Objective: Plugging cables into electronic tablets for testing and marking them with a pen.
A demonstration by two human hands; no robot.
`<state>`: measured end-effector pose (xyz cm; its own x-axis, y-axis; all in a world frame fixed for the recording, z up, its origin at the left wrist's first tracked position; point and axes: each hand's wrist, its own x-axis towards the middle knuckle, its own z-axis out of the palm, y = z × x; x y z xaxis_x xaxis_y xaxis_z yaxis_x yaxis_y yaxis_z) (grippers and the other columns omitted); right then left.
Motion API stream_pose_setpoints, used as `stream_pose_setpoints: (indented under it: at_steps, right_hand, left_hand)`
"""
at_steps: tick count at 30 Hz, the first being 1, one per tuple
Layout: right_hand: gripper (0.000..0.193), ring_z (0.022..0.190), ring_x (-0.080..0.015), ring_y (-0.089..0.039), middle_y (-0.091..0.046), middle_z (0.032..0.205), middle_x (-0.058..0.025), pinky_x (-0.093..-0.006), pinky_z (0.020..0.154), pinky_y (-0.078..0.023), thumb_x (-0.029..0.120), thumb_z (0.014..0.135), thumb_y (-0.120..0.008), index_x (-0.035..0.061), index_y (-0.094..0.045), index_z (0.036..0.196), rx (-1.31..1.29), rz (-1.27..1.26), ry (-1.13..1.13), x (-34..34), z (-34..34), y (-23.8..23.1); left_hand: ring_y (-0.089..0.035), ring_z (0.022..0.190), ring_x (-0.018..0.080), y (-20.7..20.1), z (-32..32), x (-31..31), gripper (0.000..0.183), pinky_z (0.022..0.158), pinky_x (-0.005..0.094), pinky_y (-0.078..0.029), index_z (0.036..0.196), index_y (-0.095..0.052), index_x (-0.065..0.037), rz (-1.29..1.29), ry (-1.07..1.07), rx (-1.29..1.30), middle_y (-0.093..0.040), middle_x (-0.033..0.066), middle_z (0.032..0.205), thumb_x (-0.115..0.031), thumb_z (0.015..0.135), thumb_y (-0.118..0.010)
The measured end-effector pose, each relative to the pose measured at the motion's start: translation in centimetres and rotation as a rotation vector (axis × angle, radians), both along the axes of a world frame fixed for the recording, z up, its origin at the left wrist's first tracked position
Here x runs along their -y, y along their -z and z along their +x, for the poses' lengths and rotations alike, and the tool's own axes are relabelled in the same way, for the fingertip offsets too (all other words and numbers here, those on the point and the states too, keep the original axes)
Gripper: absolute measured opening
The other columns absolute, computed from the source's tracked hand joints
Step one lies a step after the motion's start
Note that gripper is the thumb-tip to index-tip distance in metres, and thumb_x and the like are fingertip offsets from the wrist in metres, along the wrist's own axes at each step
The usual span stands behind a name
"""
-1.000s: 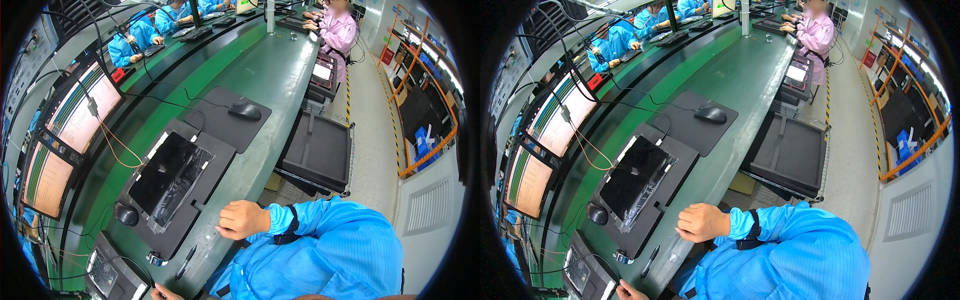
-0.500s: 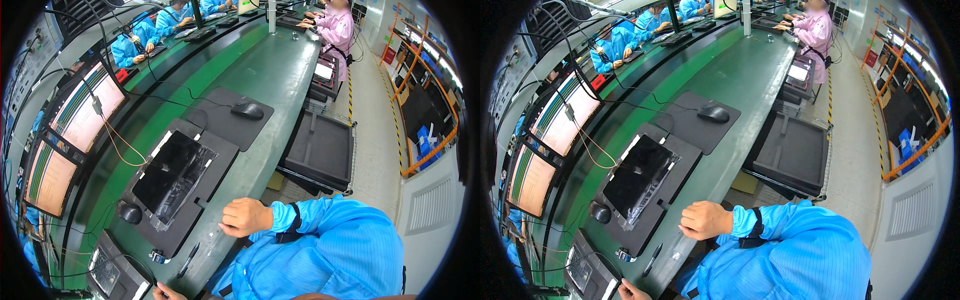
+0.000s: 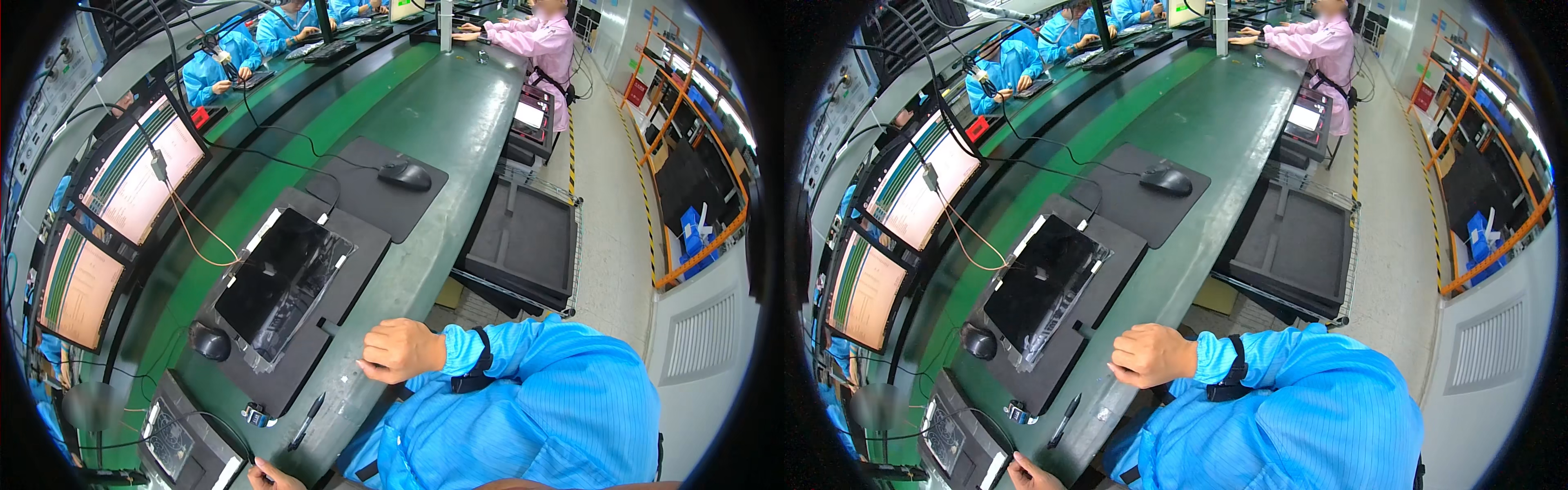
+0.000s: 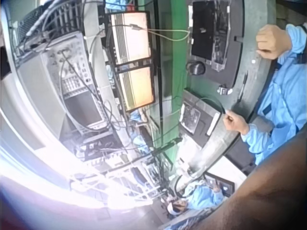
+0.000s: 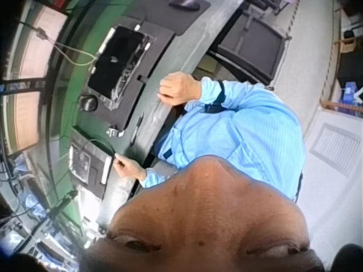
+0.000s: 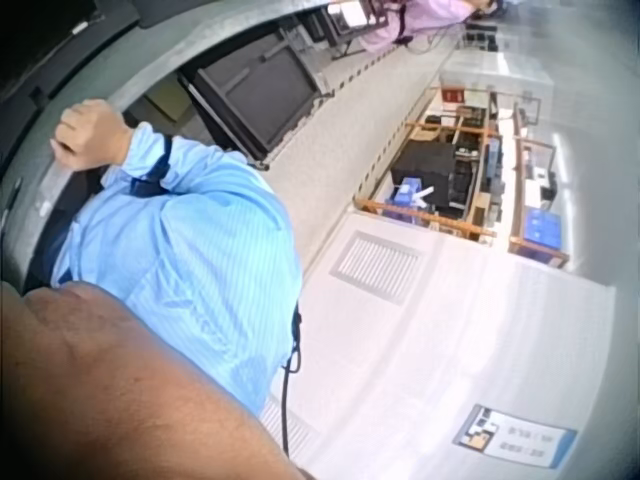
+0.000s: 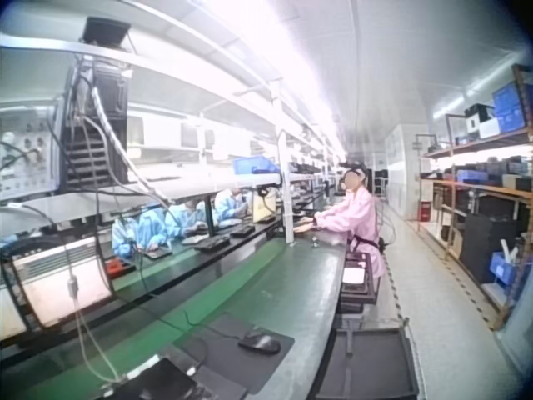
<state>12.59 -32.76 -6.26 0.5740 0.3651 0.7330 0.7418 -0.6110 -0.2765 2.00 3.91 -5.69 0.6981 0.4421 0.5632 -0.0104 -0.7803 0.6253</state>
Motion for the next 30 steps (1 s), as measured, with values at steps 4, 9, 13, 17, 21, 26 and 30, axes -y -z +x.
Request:
stream_pose_setpoints:
  at_steps: [4, 9, 13, 17, 21, 26, 30]
  right_hand:
    - [0.030, 0.065, -0.0250, -0.059, -0.052, 0.076, -0.0053, -0.0391, 0.060, -0.049, 0.016, 0.090, -0.082, 0.0118, -0.056, 0.074, 0.036, -0.058, 0.043, 0.5, 0.0, 0.0]
    - [0.027, 0.063, -0.0279, -0.060, -0.055, 0.074, -0.0059, -0.0421, 0.057, -0.049, 0.017, 0.085, -0.085, 0.0130, -0.060, 0.075, -0.027, -0.055, 0.041, 0.5, -0.3, 0.7]
    - [0.026, 0.064, -0.0298, -0.061, -0.058, 0.074, -0.0074, -0.0436, 0.057, -0.048, 0.010, 0.082, -0.085, 0.0112, -0.061, 0.074, -0.058, -0.014, 0.040, -0.3, 0.0, 0.8]
    - [0.022, 0.064, -0.0306, -0.061, -0.061, 0.076, -0.0086, -0.0437, 0.057, -0.047, 0.008, 0.081, -0.085, 0.0086, -0.063, 0.076, -0.050, 0.003, 0.021, -0.7, 0.2, 0.7]
    - [0.020, 0.064, -0.0306, -0.061, -0.062, 0.076, -0.0089, -0.0437, 0.057, -0.047, 0.007, 0.080, -0.084, 0.0076, -0.064, 0.077, -0.048, -0.007, 0.030, -0.4, 0.1, 0.7]
    - [0.020, 0.063, -0.0303, -0.061, -0.060, 0.074, -0.0080, -0.0441, 0.057, -0.047, 0.008, 0.081, -0.084, 0.0083, -0.065, 0.078, -0.049, -0.005, 0.029, -0.4, 0.1, 0.8]
    - [0.023, 0.063, -0.0296, -0.061, -0.057, 0.073, -0.0075, -0.0441, 0.056, -0.047, 0.012, 0.081, -0.085, 0.0122, -0.063, 0.076, -0.027, -0.065, 0.060, -0.6, -0.3, 0.5]
  left_hand:
    - [-0.044, 0.069, 0.0151, 0.8, 0.9, 0.3, 0.041, 0.063, 0.0346, -0.040, 0.080, -0.055, -0.003, -0.063, 0.018, 0.051, -0.050, 0.0021, 0.073, -0.020, 0.113, -0.073]
    - [-0.044, 0.068, 0.0116, 2.0, 0.2, -0.6, 0.032, 0.060, 0.0323, -0.036, 0.081, -0.060, -0.003, -0.125, 0.024, 0.063, -0.054, 0.0019, 0.073, -0.010, 0.108, -0.075]
    - [-0.045, 0.064, 0.0113, 2.0, 0.1, -0.9, 0.030, 0.058, 0.0304, -0.035, 0.080, -0.059, -0.003, -0.119, 0.025, 0.063, -0.056, 0.0032, 0.071, -0.004, 0.104, -0.078]
    - [-0.043, 0.069, 0.0080, 1.2, 0.6, -0.3, 0.034, 0.063, 0.0278, -0.035, 0.081, -0.056, -0.002, -0.187, 0.127, 0.085, -0.053, -0.0008, 0.073, -0.006, 0.109, -0.075]
    - [-0.043, 0.069, 0.0074, 0.9, 0.8, 0.1, 0.034, 0.063, 0.0273, -0.035, 0.081, -0.056, -0.002, -0.230, 0.128, 0.065, -0.054, -0.0009, 0.074, -0.006, 0.109, -0.074]
    - [-0.045, 0.063, 0.0098, 1.7, 0.5, -0.4, 0.032, 0.057, 0.0285, -0.035, 0.081, -0.058, -0.002, -0.211, 0.127, 0.088, -0.053, 0.0020, 0.069, -0.004, 0.106, -0.077]
    - [-0.046, 0.066, 0.0108, 1.5, 0.0, -0.8, 0.033, 0.059, 0.0306, -0.037, 0.080, -0.059, -0.003, -0.052, 0.020, 0.010, -0.054, 0.0023, 0.069, -0.009, 0.109, -0.074]
